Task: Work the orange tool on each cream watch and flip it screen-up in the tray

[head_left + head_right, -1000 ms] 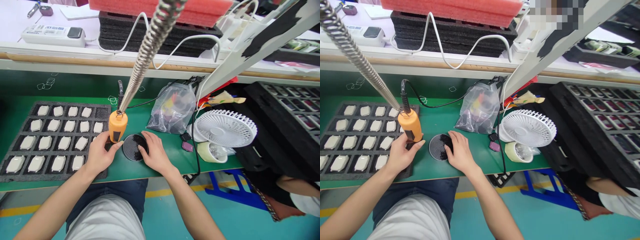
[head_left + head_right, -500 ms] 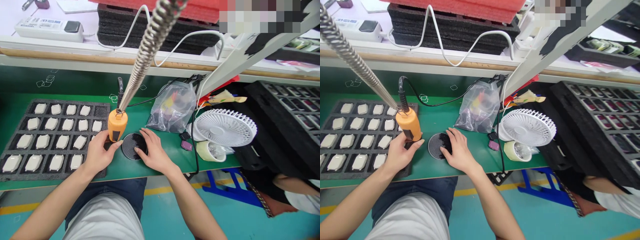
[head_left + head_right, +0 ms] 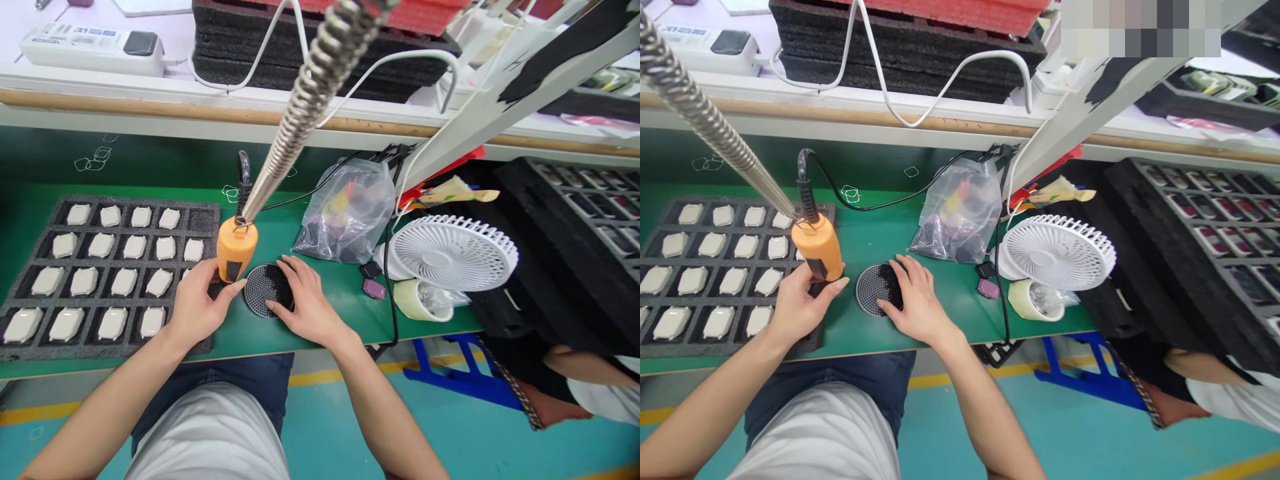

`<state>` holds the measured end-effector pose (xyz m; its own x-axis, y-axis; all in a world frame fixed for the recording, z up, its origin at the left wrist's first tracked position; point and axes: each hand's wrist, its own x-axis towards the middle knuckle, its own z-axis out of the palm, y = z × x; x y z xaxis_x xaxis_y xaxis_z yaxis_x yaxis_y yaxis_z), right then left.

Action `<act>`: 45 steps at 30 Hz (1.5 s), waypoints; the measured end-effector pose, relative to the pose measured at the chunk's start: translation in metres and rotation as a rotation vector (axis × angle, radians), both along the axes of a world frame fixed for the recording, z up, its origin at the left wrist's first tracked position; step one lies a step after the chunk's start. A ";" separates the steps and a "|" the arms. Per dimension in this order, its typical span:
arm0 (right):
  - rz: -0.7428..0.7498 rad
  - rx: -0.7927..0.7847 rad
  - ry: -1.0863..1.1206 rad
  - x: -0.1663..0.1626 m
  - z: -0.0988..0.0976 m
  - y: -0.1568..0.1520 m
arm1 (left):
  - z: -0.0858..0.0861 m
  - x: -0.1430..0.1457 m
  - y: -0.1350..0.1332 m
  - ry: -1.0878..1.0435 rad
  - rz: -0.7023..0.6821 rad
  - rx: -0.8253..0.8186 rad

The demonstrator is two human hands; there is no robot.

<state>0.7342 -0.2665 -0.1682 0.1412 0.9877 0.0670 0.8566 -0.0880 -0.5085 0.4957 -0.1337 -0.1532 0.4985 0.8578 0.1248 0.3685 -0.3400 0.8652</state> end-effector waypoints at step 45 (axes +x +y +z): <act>0.130 -0.125 0.015 0.016 0.013 0.011 | 0.002 0.001 0.001 -0.007 -0.016 0.028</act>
